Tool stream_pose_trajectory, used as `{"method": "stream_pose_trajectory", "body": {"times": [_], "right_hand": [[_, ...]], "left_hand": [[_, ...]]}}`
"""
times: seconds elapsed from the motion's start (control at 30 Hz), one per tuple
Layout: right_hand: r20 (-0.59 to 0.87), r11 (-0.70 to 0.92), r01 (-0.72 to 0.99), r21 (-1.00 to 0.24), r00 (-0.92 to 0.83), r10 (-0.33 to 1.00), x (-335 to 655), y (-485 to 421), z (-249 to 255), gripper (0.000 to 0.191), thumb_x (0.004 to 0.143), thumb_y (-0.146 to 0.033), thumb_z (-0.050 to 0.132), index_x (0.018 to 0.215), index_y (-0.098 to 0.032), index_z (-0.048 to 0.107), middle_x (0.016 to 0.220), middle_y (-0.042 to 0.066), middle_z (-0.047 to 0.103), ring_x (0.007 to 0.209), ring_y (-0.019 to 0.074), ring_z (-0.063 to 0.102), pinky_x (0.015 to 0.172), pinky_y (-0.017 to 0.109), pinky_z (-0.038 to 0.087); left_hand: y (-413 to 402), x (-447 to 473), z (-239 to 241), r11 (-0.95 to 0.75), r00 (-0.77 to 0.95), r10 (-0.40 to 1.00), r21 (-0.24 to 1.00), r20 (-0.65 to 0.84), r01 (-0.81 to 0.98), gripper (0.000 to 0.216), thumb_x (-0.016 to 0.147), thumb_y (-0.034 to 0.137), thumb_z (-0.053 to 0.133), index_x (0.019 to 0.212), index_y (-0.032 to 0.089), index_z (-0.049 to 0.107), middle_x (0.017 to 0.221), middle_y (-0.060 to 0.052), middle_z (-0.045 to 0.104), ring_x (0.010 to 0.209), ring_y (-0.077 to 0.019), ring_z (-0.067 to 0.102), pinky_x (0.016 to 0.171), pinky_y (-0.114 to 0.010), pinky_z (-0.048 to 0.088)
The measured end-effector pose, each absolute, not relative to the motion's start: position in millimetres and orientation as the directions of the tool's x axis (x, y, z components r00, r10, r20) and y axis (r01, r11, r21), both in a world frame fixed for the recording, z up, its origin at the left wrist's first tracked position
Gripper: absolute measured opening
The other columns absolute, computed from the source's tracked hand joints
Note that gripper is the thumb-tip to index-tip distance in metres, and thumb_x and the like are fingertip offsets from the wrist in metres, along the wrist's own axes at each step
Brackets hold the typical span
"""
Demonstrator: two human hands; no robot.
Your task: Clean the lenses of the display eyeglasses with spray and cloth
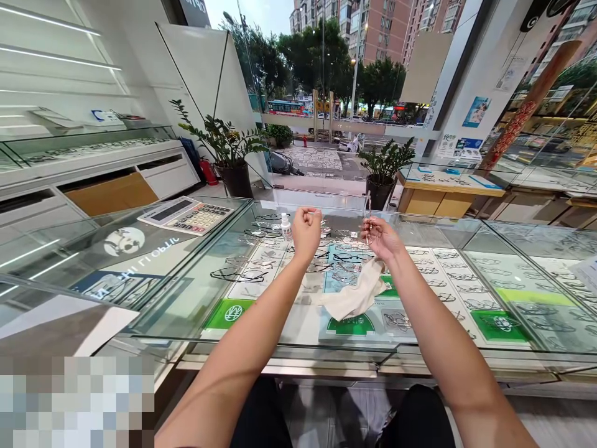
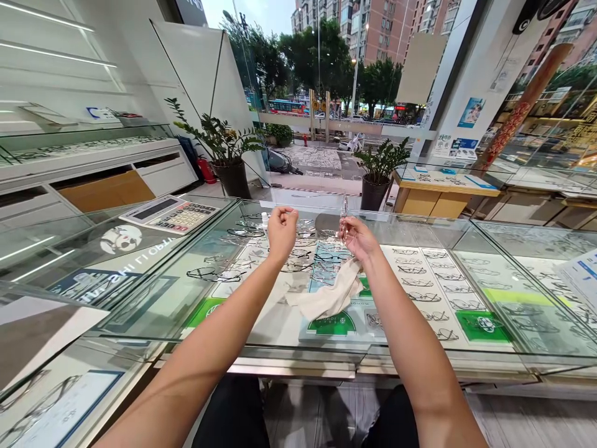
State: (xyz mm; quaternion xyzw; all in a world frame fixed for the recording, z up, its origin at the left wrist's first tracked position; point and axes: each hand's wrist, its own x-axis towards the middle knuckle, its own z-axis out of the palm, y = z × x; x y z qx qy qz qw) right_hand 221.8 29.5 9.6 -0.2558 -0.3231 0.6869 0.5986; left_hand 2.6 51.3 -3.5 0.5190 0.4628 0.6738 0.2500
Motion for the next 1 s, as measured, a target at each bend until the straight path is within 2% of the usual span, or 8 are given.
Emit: {"method": "stream_pose_trajectory", "body": {"times": [0.07, 0.13, 0.23, 0.33, 0.57, 0.77, 0.9, 1.0], "right_hand": [[0.060, -0.022, -0.646, -0.763, -0.105, 0.993, 225.6, 30.6, 11.5, 0.019, 0.071, -0.020, 0.083, 0.080, -0.022, 0.066, 0.079, -0.002, 0.071, 0.065, 0.0100, 0.061, 0.060, 0.023, 0.057], [0.075, 0.012, -0.638, -0.770, -0.072, 0.995, 229.2, 31.4, 12.9, 0.019, 0.070, -0.021, 0.083, 0.080, -0.022, 0.067, 0.077, -0.003, 0.070, 0.064, 0.0095, 0.060, 0.059, 0.022, 0.056], [0.083, 0.031, -0.645, -0.764, -0.051, 0.995, 233.3, 32.3, 13.9, 0.022, 0.068, -0.020, 0.085, 0.081, -0.022, 0.068, 0.075, -0.004, 0.069, 0.062, 0.0080, 0.060, 0.060, 0.021, 0.056], [0.076, 0.033, -0.656, -0.754, -0.037, 0.996, 235.1, 32.6, 13.9, 0.023, 0.067, -0.020, 0.086, 0.083, -0.022, 0.070, 0.072, -0.004, 0.069, 0.062, 0.0089, 0.060, 0.059, 0.021, 0.056], [0.078, 0.030, -0.627, -0.778, -0.050, 0.996, 234.1, 32.5, 12.0, 0.022, 0.071, -0.026, 0.085, 0.088, -0.023, 0.072, 0.081, -0.003, 0.077, 0.068, 0.0102, 0.068, 0.060, 0.022, 0.056], [0.111, 0.025, -0.638, -0.770, -0.096, 0.989, 235.3, 30.0, 11.4, 0.021, 0.074, -0.029, 0.086, 0.084, -0.025, 0.068, 0.109, -0.001, 0.083, 0.079, 0.0113, 0.074, 0.068, 0.023, 0.062], [0.163, 0.007, -0.669, -0.743, -0.171, 0.972, 235.0, 27.6, 13.1, 0.024, 0.075, -0.030, 0.088, 0.084, -0.025, 0.068, 0.119, 0.002, 0.083, 0.095, 0.0132, 0.078, 0.078, 0.023, 0.064], [0.196, 0.016, -0.682, -0.731, -0.187, 0.963, 234.2, 26.3, 15.3, 0.021, 0.077, -0.030, 0.087, 0.084, -0.025, 0.067, 0.124, 0.004, 0.081, 0.104, 0.0138, 0.078, 0.082, 0.021, 0.064]], "left_hand": [[49.4, -3.7, -1.2, -0.443, -0.454, 0.683, 0.819, 0.572, 0.365, 0.014, 0.092, 0.028, 0.065, 0.103, 0.022, 0.058, 0.085, -0.001, 0.053, 0.080, -0.0190, 0.056, 0.082, -0.034, 0.047], [49.8, -11.3, 1.3, -0.369, -0.538, 0.589, 0.793, 0.603, 0.485, 0.027, 0.088, 0.018, 0.065, 0.113, 0.021, 0.056, 0.111, -0.009, 0.058, 0.106, -0.0252, 0.059, 0.102, -0.041, 0.044], [55.0, -22.7, 2.7, -0.212, -0.631, 0.597, 0.856, 0.496, 0.472, 0.045, 0.086, 0.007, 0.059, 0.128, 0.020, 0.051, 0.136, -0.017, 0.053, 0.132, -0.0321, 0.053, 0.114, -0.049, 0.037], [63.1, -32.6, -0.6, -0.094, -0.658, 0.651, 0.900, 0.378, 0.425, 0.054, 0.087, 0.002, 0.055, 0.137, 0.021, 0.048, 0.147, -0.018, 0.052, 0.142, -0.0345, 0.047, 0.117, -0.054, 0.033], [80.9, -47.5, -18.5, 0.119, -0.602, 0.765, 0.870, 0.227, 0.479, 0.037, 0.090, 0.008, 0.061, 0.124, 0.023, 0.057, 0.134, -0.017, 0.068, 0.134, -0.0379, 0.055, 0.112, -0.055, 0.034], [82.5, -50.1, -24.2, 0.099, -0.547, 0.799, 0.842, 0.250, 0.530, 0.022, 0.096, 0.014, 0.058, 0.116, 0.024, 0.063, 0.121, -0.014, 0.072, 0.121, -0.0359, 0.063, 0.107, -0.052, 0.037], [75.9, -46.2, -15.2, -0.016, -0.513, 0.760, 0.800, 0.400, 0.600, 0.024, 0.103, 0.023, 0.052, 0.124, 0.023, 0.064, 0.117, -0.014, 0.073, 0.119, -0.0359, 0.063, 0.108, -0.051, 0.037], [70.8, -40.3, -5.6, -0.269, -0.422, 0.680, 0.739, 0.599, 0.618, 0.028, 0.108, 0.032, 0.046, 0.129, 0.022, 0.062, 0.111, -0.012, 0.072, 0.109, -0.0325, 0.065, 0.103, -0.046, 0.041]]}}
